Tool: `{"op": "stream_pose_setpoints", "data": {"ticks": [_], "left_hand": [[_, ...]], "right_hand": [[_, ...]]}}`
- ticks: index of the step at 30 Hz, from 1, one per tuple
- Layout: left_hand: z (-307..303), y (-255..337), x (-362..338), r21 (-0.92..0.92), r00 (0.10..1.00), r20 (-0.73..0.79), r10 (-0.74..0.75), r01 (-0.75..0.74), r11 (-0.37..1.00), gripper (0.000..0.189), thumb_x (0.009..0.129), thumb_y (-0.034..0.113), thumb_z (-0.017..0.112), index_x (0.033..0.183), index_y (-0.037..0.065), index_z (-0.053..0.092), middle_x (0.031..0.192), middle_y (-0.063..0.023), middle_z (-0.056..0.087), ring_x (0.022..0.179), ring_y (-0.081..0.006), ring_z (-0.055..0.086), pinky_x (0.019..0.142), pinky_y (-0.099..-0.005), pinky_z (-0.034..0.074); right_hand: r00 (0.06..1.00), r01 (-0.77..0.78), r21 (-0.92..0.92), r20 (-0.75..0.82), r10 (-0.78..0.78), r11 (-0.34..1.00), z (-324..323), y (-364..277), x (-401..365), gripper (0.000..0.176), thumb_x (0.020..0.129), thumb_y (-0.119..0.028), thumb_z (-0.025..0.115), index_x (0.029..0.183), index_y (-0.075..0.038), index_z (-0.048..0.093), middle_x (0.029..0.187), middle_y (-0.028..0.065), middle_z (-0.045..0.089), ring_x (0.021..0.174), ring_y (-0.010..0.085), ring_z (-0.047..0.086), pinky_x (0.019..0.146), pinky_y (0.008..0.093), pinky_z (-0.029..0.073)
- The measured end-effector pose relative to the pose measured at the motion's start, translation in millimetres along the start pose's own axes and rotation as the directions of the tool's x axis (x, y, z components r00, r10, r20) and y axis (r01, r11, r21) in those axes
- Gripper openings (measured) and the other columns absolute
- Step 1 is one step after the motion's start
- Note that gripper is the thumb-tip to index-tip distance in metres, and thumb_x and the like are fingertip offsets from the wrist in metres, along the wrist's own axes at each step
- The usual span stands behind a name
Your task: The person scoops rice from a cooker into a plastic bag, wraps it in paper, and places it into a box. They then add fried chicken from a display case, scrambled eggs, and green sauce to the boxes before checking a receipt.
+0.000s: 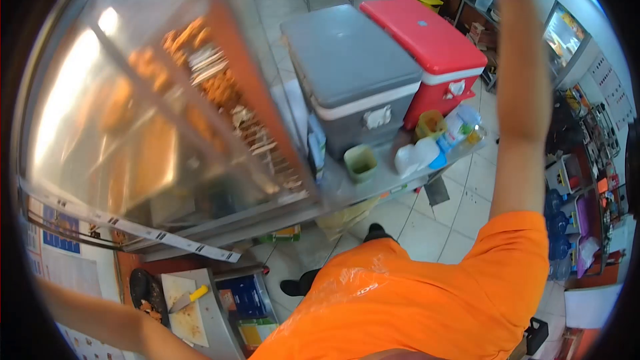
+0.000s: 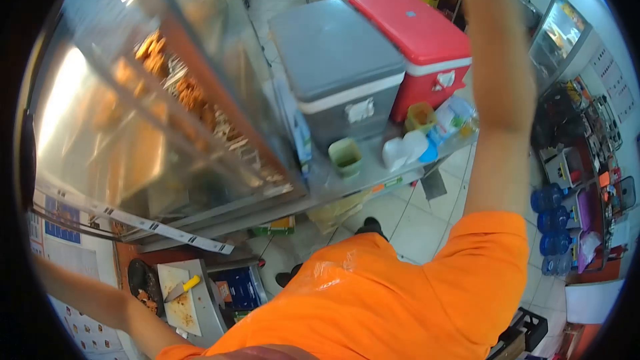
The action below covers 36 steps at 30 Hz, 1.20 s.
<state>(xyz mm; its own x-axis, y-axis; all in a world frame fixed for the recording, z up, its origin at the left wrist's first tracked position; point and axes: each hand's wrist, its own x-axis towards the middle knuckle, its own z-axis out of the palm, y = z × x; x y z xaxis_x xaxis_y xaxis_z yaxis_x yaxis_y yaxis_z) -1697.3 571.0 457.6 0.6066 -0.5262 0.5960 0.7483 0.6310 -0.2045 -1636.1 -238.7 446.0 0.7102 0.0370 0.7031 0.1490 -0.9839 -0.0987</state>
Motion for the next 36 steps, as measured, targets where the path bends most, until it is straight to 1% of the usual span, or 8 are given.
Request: {"op": "stream_pose_setpoints", "data": {"ticks": [2,5,14,19,26,27,30,36], "left_hand": [[-30.6,-25.1,-27.0,0.257,0.995,0.038,0.095,-0.102,0.961,0.057,0.096,0.049,0.055,0.129,0.003,0.050,0.126,-0.0155,0.050,0.128,-0.0366,0.040,0.108,-0.0531,0.032],[-86.4,-68.1,-62.4,0.444,0.983,0.096,0.156,-0.183,0.877,0.063,0.096,0.053,0.055,0.134,0.003,0.048,0.131,-0.0151,0.047,0.135,-0.0374,0.036,0.113,-0.0544,0.029],[-273.6,-152.9,-101.4,0.947,0.899,-0.272,0.343,0.185,0.264,0.046,0.092,0.033,0.062,0.125,0.001,0.056,0.123,-0.0139,0.056,0.121,-0.0315,0.047,0.102,-0.0464,0.038],[-356.3,-173.5,-99.0,0.769,0.741,-0.540,0.399,0.627,-0.124,0.032,0.089,0.018,0.066,0.116,0.001,0.064,0.114,-0.0133,0.064,0.109,-0.0269,0.057,0.092,-0.0401,0.046],[-490.6,-190.3,-84.5,0.614,0.725,-0.569,0.388,0.689,-0.385,0.026,0.086,0.003,0.071,0.111,0.000,0.070,0.105,-0.0123,0.071,0.097,-0.0238,0.067,0.084,-0.0342,0.054],[-503.6,-196.0,-83.7,0.643,0.618,-0.635,0.464,0.755,-0.126,0.028,0.086,0.007,0.071,0.113,0.000,0.069,0.109,-0.0114,0.070,0.102,-0.0225,0.065,0.088,-0.0338,0.052],[-539.0,-214.6,-58.8,0.610,0.496,-0.792,0.356,0.626,0.486,0.035,0.086,0.004,0.072,0.120,-0.003,0.066,0.118,-0.0111,0.068,0.109,-0.0206,0.062,0.095,-0.0319,0.050],[-543.3,-268.4,50.3,0.614,0.585,-0.746,0.319,0.789,-0.012,0.043,0.084,0.006,0.074,0.125,-0.001,0.064,0.122,-0.0120,0.066,0.113,-0.0187,0.060,0.097,-0.0312,0.049]], "right_hand": [[0.960,0.087,-0.082,0.273,-0.062,0.993,95.1,87.3,-48.4,0.020,0.094,-0.023,0.063,0.102,-0.005,0.067,0.100,0.0144,0.070,0.090,0.0226,0.068,0.072,0.0380,0.053],[0.771,-0.361,0.034,0.573,0.278,0.932,192.3,85.4,-125.4,0.061,0.095,-0.044,0.059,0.136,0.001,0.052,0.131,0.0267,0.059,0.123,0.0424,0.056,0.106,0.0460,0.043],[0.508,-0.570,-0.124,0.724,0.467,0.812,243.4,91.1,-114.8,0.094,0.093,-0.062,0.054,0.153,0.004,0.024,0.144,0.0312,0.048,0.128,0.0440,0.054,0.102,0.0493,0.047],[0.441,-0.620,-0.210,0.704,0.557,0.756,237.8,84.3,-99.8,0.098,0.093,-0.064,0.051,0.151,0.009,0.022,0.141,0.0300,0.051,0.127,0.0399,0.055,0.102,0.0484,0.045],[0.363,-0.707,-0.082,0.811,0.459,0.702,258.7,146.7,-79.1,0.092,0.086,-0.073,0.056,0.139,0.001,0.041,0.107,0.0177,0.061,0.082,0.0275,0.062,0.068,0.0397,0.054],[0.356,-0.702,-0.075,0.824,0.440,0.708,258.2,151.6,-82.0,0.092,0.086,-0.073,0.056,0.139,0.001,0.041,0.107,0.0177,0.061,0.082,0.0275,0.062,0.068,0.0397,0.054],[0.505,-0.803,0.219,0.743,0.438,0.555,210.1,123.4,-78.1,0.077,0.089,-0.070,0.055,0.129,-0.005,0.048,0.089,0.0085,0.060,0.068,0.0184,0.056,0.062,0.0368,0.051],[0.784,-0.588,0.798,0.522,0.335,0.130,173.9,87.2,-43.2,0.048,0.097,-0.052,0.056,0.112,-0.006,0.058,0.081,0.0028,0.058,0.068,0.0092,0.052,0.065,0.0293,0.050]]}}
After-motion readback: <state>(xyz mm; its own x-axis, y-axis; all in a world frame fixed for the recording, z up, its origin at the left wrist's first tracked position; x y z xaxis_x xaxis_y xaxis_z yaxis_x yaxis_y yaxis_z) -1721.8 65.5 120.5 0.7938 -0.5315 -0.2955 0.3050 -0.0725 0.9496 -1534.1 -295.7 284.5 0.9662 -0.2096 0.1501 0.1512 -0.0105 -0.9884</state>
